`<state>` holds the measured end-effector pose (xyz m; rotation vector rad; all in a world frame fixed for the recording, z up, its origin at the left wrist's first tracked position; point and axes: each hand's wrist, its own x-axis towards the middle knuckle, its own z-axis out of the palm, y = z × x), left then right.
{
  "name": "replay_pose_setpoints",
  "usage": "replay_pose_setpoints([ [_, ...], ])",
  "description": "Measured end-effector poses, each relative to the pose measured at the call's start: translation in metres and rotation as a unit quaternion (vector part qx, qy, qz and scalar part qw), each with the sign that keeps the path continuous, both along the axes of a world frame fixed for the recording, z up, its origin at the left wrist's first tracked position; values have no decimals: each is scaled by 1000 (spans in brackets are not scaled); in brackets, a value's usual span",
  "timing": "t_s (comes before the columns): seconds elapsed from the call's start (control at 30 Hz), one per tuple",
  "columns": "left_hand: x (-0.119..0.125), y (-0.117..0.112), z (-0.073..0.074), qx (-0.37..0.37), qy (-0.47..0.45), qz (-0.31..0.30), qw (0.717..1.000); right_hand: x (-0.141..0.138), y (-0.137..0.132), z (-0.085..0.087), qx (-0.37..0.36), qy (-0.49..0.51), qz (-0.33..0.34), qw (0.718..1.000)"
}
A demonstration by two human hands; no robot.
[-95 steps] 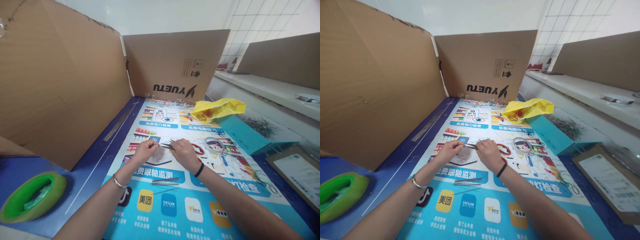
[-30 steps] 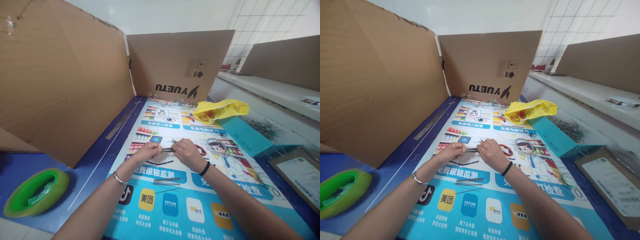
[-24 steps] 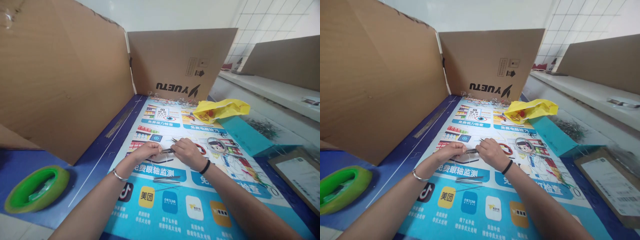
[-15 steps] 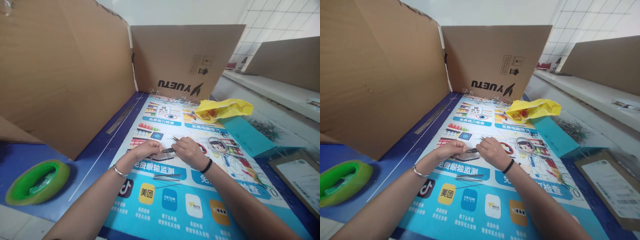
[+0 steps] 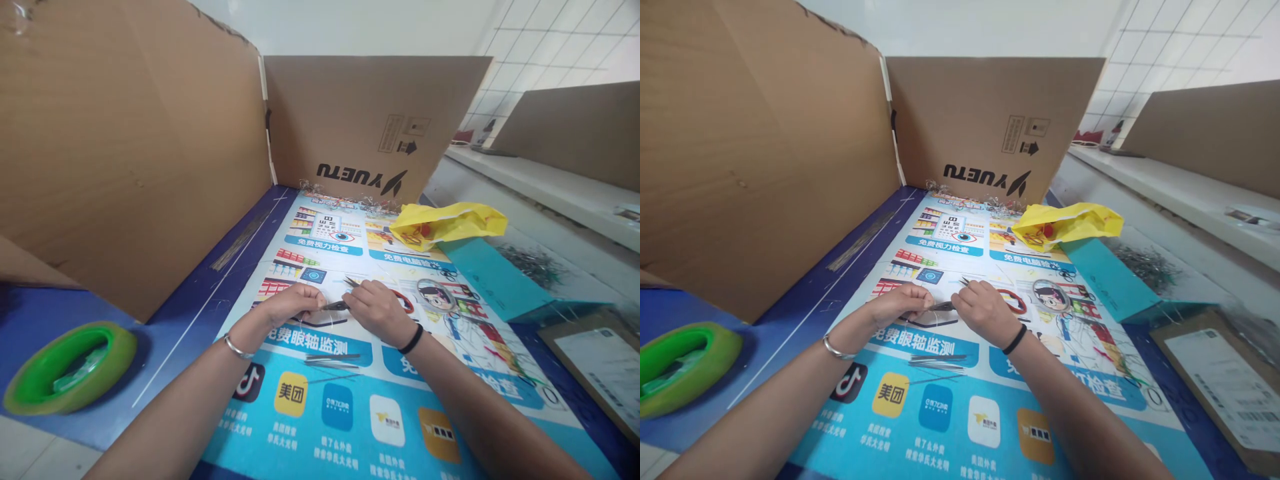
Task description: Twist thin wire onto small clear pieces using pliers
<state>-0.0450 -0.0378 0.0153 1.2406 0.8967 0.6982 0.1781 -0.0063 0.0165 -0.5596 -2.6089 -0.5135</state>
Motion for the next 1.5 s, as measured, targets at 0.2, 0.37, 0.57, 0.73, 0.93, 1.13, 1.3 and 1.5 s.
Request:
replay_pose_setpoints([
  [0.2, 1, 0, -1, 29, -5, 0, 1000, -1, 3, -3, -16, 4, -5, 1000],
  [0.37, 3, 2, -3, 39, 8, 47, 998, -3, 4, -9, -107, 48, -30, 993],
  [0.57, 4, 4, -7, 44, -10, 85, 995, -7, 3, -5, -328, 91, -75, 937],
  [0.73, 5, 4, -5, 16, -18, 96, 995, -6, 5, -7, -400, 118, -70, 906],
  [0.93, 8, 3, -7, 28, 12, 120, 992, -7, 7, -12, -416, 123, -68, 898],
  [1.13, 8, 4, -7, 30, 31, 132, 990, -8, 6, -8, -379, 108, -66, 917],
  [1.3, 9, 3, -6, 29, 12, 138, 990, -6, 5, -3, -338, 97, -78, 933],
  [1.5, 10, 3, -5, 47, 33, 137, 989, -5, 5, -2, -368, 100, -75, 921],
])
